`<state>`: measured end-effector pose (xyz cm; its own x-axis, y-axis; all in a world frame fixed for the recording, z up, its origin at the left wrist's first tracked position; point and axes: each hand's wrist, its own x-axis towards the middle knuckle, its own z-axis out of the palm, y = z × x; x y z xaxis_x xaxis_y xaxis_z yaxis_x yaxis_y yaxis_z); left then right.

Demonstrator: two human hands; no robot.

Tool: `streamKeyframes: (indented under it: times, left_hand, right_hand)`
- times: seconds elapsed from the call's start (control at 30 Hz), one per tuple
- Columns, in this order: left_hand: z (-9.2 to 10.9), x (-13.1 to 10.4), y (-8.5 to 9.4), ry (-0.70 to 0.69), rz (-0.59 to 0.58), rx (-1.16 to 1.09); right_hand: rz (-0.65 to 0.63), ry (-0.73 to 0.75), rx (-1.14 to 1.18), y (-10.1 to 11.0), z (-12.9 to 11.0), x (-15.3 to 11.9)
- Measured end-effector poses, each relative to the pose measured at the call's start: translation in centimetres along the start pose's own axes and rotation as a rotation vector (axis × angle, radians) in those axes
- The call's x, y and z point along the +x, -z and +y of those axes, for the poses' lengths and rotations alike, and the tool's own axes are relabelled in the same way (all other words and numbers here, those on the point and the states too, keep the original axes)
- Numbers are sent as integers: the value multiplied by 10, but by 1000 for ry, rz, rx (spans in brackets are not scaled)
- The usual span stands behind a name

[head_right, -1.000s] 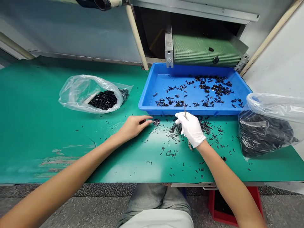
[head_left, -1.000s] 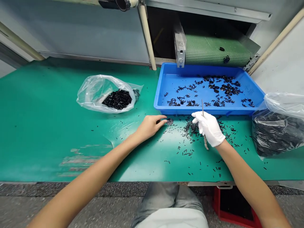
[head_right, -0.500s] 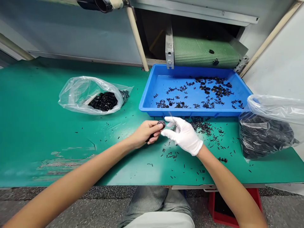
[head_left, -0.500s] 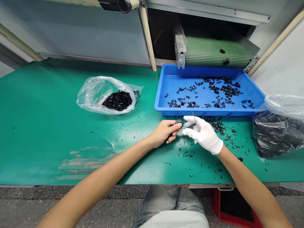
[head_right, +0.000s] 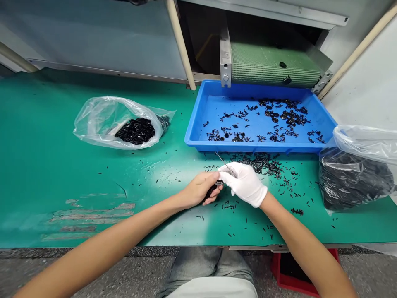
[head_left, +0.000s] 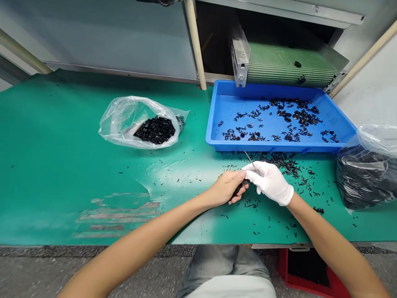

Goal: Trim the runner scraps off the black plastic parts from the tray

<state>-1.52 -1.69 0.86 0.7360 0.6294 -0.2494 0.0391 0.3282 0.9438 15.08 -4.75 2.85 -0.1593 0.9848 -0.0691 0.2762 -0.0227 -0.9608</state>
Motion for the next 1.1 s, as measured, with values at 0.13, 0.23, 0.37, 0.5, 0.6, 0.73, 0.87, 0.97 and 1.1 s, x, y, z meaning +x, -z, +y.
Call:
streamKeyframes:
  times: [0.13, 0.23, 0.37, 0.5, 0.6, 0.73, 0.87, 0.97, 1.1]
  left_hand:
    - [-4, -1, -7, -43, 83, 40]
    - [-7, 1, -12, -64, 135, 31]
    - [-9, 2, -18, -81, 133, 82]
    - [-2, 3, -13, -18, 83, -56]
    - [8, 7, 0, 4, 88, -185]
    - [15, 11, 17, -11, 110, -392]
    - [21, 9, 31, -68, 161, -523]
    - [42, 8, 42, -149, 247, -482]
    - [91, 26, 58, -306, 262, -242]
  right_hand:
    - [142, 174, -327, -10, 1, -1]
    - [231, 109, -339, -18, 3, 1]
    - [324, -43, -123, -14, 8, 8]
    - [260, -198, 26, 4, 9, 15]
    - [189, -134, -192, 13, 9, 17]
    - [113, -96, -390, 19, 11, 17]
    - [187, -62, -380, 21, 12, 16]
    - [175, -52, -305, 22, 11, 15]
    - [177, -8, -271, 23, 10, 15]
